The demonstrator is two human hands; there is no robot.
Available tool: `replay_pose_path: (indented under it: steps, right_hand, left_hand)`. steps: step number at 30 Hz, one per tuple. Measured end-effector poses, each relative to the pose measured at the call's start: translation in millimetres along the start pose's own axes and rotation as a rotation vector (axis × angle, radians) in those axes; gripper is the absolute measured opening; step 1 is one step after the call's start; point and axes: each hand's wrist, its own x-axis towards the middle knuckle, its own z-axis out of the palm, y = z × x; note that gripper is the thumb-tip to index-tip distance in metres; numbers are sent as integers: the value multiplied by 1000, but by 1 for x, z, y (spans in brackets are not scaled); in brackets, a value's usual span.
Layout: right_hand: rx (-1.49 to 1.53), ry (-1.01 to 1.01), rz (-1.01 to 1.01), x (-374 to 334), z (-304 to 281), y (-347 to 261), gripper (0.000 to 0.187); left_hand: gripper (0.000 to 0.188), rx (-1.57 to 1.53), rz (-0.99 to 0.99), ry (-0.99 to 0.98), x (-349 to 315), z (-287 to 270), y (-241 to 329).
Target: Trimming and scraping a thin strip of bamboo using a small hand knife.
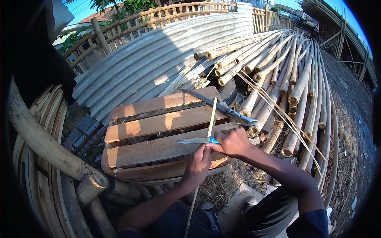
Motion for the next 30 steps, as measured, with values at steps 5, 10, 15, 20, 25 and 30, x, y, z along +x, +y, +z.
replay_pose_path:
  steps: [5,10,15,20,25,30]
  right_hand:
    - [1,-7,245,8,-3,63,50]
    - [-111,-117,356,4,3,62,52]
    - [-286,38,752,-15,-32,151,54]
    - [318,21,778,3,-69,97,53]
    - [623,-183,681,-11,-60,68,53]
    - [710,-297,438,-16,-45,29,57]
  left_hand:
    - [26,-813,-986,-347,4,-9,39]
    - [27,-916,-1178,-391,9,-23,48]
    - [26,-946,-905,-481,-4,-27,78]
    - [27,-1371,-1244,-471,5,-25,33]
    - [35,-1493,-1189,-458,10,-22,27]
    - [38,-1689,-1235,-560,8,-27,30]
